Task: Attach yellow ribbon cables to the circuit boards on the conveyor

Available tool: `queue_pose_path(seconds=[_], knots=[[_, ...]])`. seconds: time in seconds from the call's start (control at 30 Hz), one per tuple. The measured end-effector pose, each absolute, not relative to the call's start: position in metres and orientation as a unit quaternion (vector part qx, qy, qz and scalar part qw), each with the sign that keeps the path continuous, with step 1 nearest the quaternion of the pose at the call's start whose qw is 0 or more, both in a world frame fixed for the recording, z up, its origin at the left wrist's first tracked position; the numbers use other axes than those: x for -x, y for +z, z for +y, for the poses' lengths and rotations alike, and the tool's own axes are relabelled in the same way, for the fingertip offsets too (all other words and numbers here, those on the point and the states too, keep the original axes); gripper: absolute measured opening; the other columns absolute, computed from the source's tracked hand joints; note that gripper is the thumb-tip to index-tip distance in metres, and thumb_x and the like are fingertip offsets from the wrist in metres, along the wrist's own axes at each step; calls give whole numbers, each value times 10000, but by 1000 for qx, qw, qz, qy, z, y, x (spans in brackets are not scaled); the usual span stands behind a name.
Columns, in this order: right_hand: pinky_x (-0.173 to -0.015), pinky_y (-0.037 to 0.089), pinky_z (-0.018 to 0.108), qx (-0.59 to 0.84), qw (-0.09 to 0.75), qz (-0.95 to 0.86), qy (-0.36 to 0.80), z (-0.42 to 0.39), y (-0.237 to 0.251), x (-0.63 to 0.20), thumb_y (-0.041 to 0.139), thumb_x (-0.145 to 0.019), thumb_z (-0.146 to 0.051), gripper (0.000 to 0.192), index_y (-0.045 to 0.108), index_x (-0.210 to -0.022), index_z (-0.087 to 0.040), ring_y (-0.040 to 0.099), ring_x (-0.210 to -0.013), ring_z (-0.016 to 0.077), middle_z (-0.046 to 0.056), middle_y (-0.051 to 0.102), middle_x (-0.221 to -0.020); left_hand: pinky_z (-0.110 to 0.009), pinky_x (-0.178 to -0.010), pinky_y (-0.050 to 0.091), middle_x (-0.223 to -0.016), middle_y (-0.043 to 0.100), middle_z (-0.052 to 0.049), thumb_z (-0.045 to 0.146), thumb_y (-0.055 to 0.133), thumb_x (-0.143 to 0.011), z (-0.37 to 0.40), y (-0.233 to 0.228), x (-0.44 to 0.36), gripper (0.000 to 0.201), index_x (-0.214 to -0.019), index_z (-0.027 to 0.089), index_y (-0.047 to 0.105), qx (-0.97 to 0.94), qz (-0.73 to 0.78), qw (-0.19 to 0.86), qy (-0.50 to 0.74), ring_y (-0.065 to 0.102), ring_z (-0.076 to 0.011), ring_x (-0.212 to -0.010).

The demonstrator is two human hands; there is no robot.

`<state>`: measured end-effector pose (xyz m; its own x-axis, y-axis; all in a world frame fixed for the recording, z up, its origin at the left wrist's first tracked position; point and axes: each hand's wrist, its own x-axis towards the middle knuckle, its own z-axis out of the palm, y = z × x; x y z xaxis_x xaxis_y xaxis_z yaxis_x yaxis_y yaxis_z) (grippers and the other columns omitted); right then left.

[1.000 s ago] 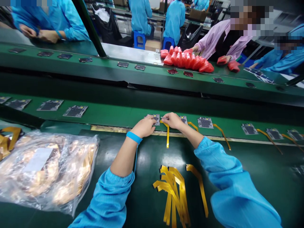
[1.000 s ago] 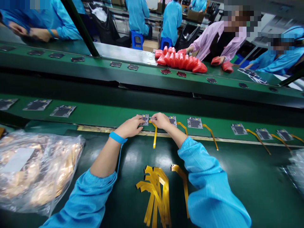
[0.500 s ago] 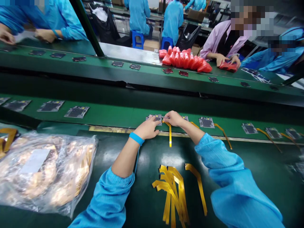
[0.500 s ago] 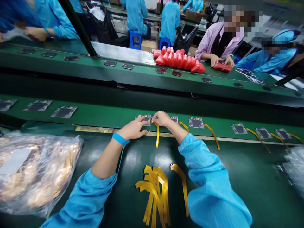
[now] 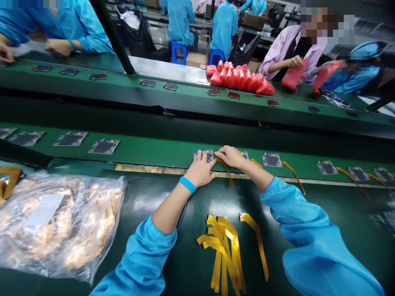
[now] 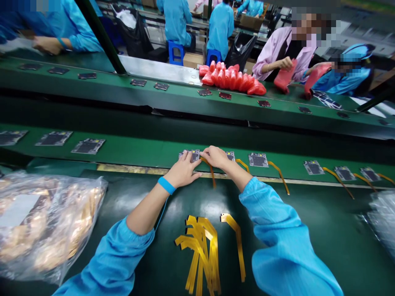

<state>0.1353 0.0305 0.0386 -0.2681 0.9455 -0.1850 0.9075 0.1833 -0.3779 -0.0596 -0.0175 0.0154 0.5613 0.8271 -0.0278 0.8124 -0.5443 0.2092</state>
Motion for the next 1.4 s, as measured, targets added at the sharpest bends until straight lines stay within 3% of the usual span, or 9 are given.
queue_pose_path(seconds=[0.1, 0.23, 0.37, 0.6, 0.73, 0.97, 1.23, 1.4], knots=[[-687, 373, 263, 591, 54, -779, 202, 28, 39, -137, 423, -1096, -390, 437, 776, -935, -190, 664, -878, 188, 75, 764, -984, -636, -1215, 318, -1606, 417, -245, 525, 669, -957, -20, 16, 56, 646, -1509, 208, 558, -878, 467, 99, 38, 334, -492, -1528], [-730, 403, 259, 585, 70, -776, 227, 27, 34, -136, 578, -1029, -306, 199, 755, -1079, -230, 677, -928, 190, 40, 769, -1052, -637, -1213, 320, -1603, 417, -256, 533, 647, -968, -22, 14, 52, 699, -1559, 192, 498, -879, 464, 95, 44, 326, -499, -1533], [-727, 405, 267, 603, 62, -766, 213, 26, 32, -141, 654, -1000, -323, 120, 743, -1024, -246, 686, -948, 205, 27, 772, -1043, -650, -1209, 317, -1610, 413, -236, 553, 629, -975, -23, 11, 51, 687, -1564, 223, 497, -882, 457, 101, 58, 317, -493, -1537], [-746, 410, 271, 619, 42, -757, 205, 21, 35, -152, 635, -1018, -335, 133, 729, -1013, -240, 687, -975, 215, 37, 771, -1058, -639, -1219, 322, -1635, 385, -237, 542, 628, -984, -23, 12, 50, 692, -1582, 225, 479, -888, 439, 116, 67, 308, -480, -1550], [-778, 439, 282, 607, 105, -766, 186, 9, 30, -162, 584, -1026, -305, 165, 719, -1025, -209, 677, -949, 209, 63, 752, -1063, -564, -1239, 344, -1630, 417, -230, 528, 598, -1005, -22, 16, 50, 648, -1548, 186, 509, -887, 439, 122, 72, 346, -427, -1553], [-765, 513, 339, 556, 195, -786, 188, -34, 34, -187, 595, -973, -463, 288, 713, -1021, -205, 683, -845, 239, 81, 726, -934, -519, -1266, 327, -1604, 482, -201, 499, 539, -1040, -20, 26, 51, 591, -1528, 166, 523, -879, 457, 114, 76, 390, -369, -1541], [-756, 546, 354, 580, 159, -773, 205, -116, 60, -213, 488, -1020, -372, 279, 731, -985, -240, 710, -881, 250, 106, 751, -988, -546, -1245, 353, -1596, 496, -198, 419, 533, -1043, -17, 31, 58, 502, -1476, 166, 558, -879, 456, 117, 73, 381, -373, -1546], [-786, 534, 329, 592, 53, -774, 219, -164, 67, -214, 506, -1014, -260, 241, 742, -1060, -246, 726, -914, 230, 80, 757, -1069, -536, -1270, 327, -1623, 456, -218, 393, 538, -1040, -15, 26, 58, 503, -1461, 120, 567, -885, 446, 118, 62, 358, -396, -1558]])
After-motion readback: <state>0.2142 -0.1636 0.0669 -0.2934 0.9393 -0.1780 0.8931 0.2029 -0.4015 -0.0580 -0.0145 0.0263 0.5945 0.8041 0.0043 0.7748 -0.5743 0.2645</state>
